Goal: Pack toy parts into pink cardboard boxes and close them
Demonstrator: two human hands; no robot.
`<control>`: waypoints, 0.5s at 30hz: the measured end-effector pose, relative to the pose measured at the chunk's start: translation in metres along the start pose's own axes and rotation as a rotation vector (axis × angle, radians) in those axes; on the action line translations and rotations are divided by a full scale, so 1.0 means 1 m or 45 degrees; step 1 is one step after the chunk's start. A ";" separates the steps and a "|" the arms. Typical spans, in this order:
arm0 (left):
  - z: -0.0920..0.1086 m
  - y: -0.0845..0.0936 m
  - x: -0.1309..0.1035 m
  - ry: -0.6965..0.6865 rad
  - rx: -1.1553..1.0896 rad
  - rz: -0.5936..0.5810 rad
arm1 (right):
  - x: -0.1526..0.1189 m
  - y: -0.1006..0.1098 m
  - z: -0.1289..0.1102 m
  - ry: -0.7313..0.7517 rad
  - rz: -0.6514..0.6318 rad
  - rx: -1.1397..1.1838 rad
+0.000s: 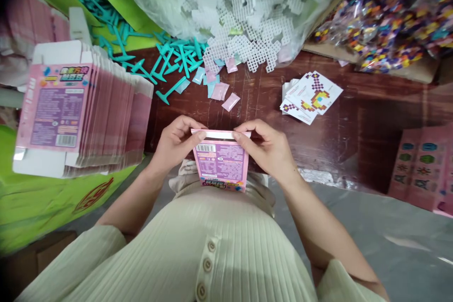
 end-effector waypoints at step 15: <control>0.025 -0.005 -0.005 -0.330 0.169 -0.073 | -0.024 0.001 -0.008 0.313 -0.055 -0.178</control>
Point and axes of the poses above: each hand's wrist, its own x-axis towards the middle knuckle, its own y-axis out of the back of the hand, z = x × y, the point moved 10 cm from there along x, towards the middle knuckle, and after that the axes turned 14 degrees about -y, right-handed, at the moved point
